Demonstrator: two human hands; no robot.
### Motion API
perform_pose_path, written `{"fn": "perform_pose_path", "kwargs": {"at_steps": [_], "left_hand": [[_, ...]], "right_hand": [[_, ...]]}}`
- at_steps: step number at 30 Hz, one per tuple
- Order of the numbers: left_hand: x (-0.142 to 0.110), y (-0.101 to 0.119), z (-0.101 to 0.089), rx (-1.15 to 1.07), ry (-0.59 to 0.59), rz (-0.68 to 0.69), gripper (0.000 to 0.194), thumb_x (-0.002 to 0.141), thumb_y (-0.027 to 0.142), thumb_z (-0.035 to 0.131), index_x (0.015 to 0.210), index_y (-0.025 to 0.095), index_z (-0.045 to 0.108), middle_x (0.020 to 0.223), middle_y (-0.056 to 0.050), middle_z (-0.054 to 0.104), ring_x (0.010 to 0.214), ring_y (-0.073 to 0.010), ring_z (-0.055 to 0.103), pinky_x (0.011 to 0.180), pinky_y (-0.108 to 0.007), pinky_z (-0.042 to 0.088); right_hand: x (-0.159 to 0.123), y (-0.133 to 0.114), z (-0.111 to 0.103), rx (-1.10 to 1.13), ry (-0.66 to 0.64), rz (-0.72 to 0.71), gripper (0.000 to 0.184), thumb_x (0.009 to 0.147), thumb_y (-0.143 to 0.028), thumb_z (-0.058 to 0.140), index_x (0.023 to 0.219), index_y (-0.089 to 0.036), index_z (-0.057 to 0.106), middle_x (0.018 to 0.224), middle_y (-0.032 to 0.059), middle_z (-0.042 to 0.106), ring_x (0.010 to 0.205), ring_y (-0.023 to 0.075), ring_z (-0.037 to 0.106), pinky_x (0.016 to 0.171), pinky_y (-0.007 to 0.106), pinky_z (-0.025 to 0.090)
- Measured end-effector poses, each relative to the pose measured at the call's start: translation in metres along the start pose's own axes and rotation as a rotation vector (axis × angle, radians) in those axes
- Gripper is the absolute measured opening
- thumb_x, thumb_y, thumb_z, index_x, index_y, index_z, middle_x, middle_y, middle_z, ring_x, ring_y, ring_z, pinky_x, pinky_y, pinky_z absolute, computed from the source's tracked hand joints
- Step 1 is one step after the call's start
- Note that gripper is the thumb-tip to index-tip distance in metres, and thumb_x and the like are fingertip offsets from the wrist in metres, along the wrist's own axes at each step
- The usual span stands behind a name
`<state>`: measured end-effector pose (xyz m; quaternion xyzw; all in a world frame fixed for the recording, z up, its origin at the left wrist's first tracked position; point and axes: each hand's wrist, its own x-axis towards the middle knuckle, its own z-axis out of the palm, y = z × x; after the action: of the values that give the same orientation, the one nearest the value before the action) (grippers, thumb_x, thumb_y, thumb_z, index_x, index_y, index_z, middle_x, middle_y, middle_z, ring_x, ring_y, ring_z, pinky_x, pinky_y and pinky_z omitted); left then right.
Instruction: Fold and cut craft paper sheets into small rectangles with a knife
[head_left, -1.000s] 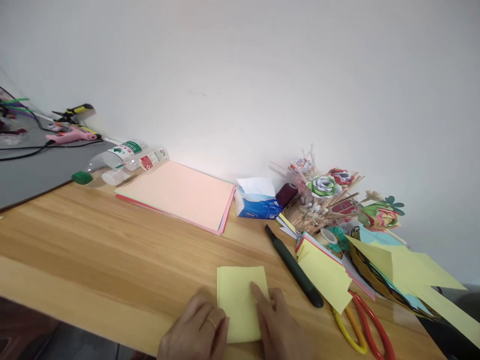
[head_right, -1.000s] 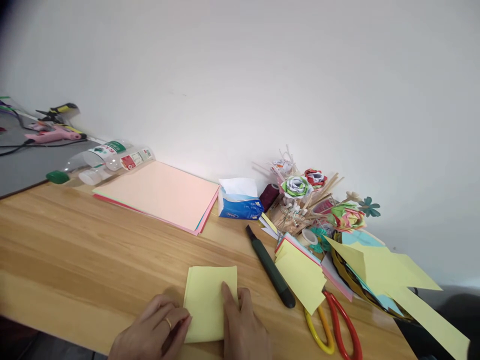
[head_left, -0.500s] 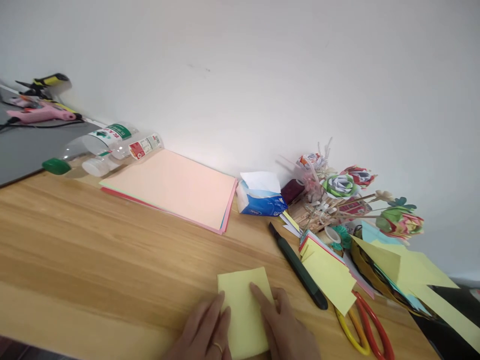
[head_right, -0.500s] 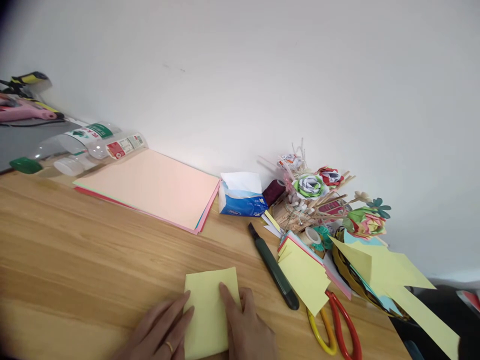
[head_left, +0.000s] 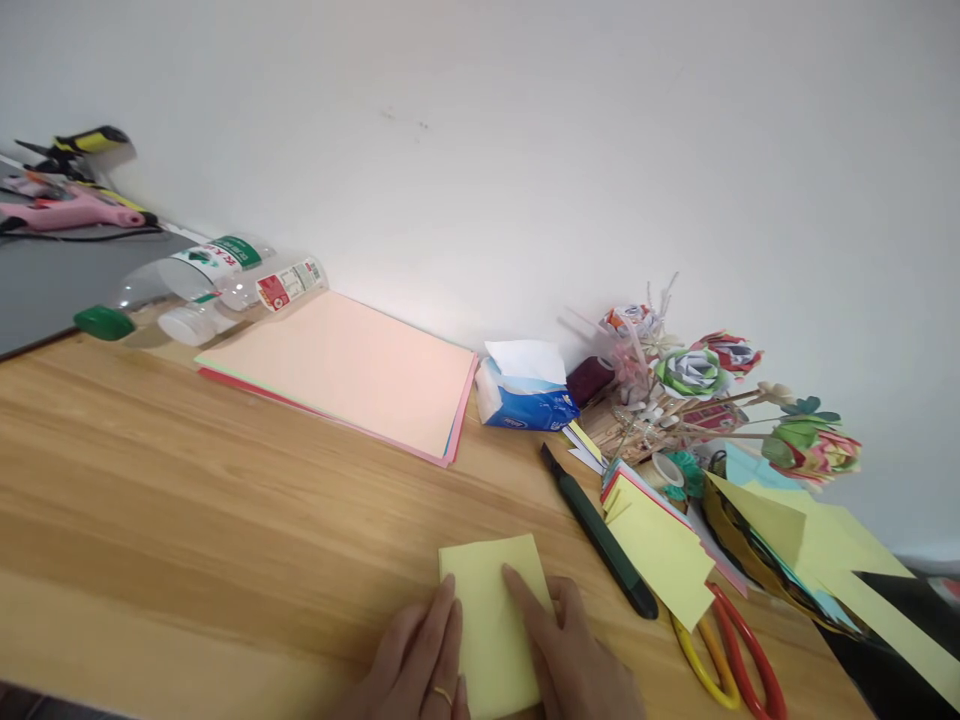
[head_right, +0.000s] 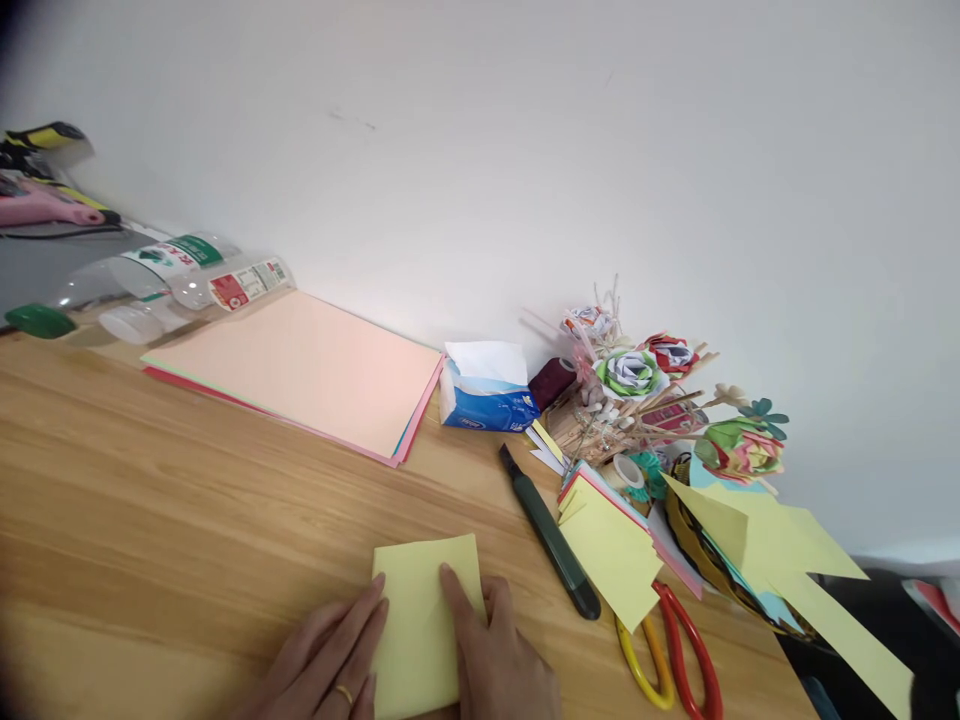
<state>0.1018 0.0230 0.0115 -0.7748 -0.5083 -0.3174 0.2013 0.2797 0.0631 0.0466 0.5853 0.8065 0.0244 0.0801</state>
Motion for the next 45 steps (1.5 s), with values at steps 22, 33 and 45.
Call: {"fn": "perform_pose_path", "kwargs": {"at_steps": [22, 33, 45], "left_hand": [[-0.012, -0.010, 0.005, -0.020, -0.067, 0.163, 0.030, 0.087, 0.029, 0.048, 0.104, 0.010, 0.065, 0.106, -0.009, 0.069, 0.093, -0.0202, 0.064, 0.076, -0.028, 0.048], [0.100, -0.026, -0.012, -0.340, -0.903, -0.292, 0.041, 0.071, 0.022, 0.066, 0.110, 0.011, 0.058, 0.118, -0.018, 0.056, 0.112, -0.0337, 0.050, 0.083, -0.042, 0.044], [0.089, -0.041, 0.009, -0.921, -0.862, -0.461, 0.022, 0.063, 0.033, 0.057, 0.064, 0.020, 0.040, 0.064, 0.005, 0.047, 0.062, -0.0128, 0.048, 0.056, -0.023, 0.035]], "right_hand": [[-0.013, -0.004, 0.031, 0.337, 0.280, 0.208, 0.045, 0.092, -0.037, 0.034, 0.133, -0.022, 0.046, 0.108, 0.0075, 0.063, 0.067, 0.0180, 0.068, 0.049, 0.027, 0.052], [-0.010, -0.013, 0.013, 0.384, 0.242, 0.208, 0.043, 0.088, -0.025, 0.037, 0.129, -0.016, 0.051, 0.108, 0.0089, 0.064, 0.073, 0.0219, 0.068, 0.054, 0.031, 0.052], [-0.010, 0.005, 0.015, 1.031, 0.517, 0.228, 0.045, 0.078, -0.035, 0.055, 0.118, -0.017, 0.059, 0.089, 0.0054, 0.063, 0.073, 0.0184, 0.060, 0.063, 0.029, 0.049]]}}
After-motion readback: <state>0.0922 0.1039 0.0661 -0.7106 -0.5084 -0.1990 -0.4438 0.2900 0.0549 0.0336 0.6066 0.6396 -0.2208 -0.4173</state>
